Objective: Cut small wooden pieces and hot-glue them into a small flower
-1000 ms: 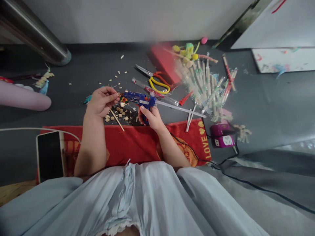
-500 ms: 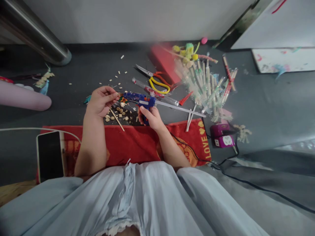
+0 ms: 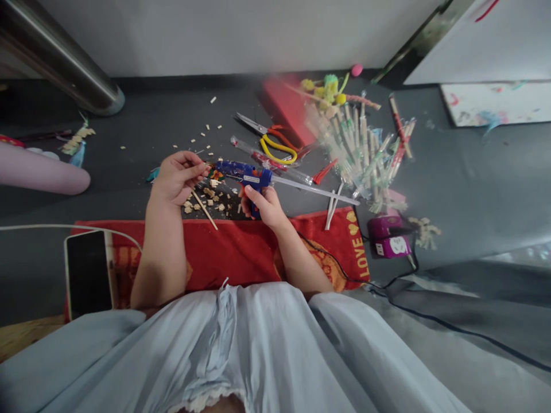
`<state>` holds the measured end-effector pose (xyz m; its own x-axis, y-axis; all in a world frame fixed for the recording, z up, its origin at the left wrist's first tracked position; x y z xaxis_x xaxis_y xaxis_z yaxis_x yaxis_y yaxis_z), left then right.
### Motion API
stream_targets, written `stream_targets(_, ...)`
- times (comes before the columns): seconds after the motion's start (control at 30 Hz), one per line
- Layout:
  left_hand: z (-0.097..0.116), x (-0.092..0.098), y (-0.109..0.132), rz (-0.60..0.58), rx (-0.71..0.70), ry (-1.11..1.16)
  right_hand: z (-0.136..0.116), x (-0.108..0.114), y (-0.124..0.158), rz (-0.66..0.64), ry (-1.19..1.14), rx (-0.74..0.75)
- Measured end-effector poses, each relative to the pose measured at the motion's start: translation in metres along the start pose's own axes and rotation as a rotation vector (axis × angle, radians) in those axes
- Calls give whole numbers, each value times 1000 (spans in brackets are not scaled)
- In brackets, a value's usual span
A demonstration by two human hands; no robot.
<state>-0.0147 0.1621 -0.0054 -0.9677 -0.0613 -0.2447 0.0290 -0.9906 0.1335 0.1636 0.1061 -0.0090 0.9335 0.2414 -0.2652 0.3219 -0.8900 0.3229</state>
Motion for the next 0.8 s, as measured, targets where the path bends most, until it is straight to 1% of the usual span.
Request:
stream_targets(0.3,0,2,-1,22,-11,-36,1,0,-1,20,25,-30)
stream_targets(0.43,1,3,-1,35,-10,-39,-1,-1,0,9,21,-14)
stream_targets(0.8,1,0,0,10,-8,-36,1,1,0,13,21,-11)
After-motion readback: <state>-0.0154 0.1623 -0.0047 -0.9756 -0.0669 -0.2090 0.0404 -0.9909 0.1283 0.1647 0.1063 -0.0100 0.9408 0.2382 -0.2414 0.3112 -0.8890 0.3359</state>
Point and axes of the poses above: each hand's wrist, its own y-axis away from the middle knuckle, its own x-axis out of the back of the hand, z = x × y, the point moved 8 cm from there along -y, towards the middle knuckle, and after that the axes turned 9 degrees about -x, right-handed, at the moved point
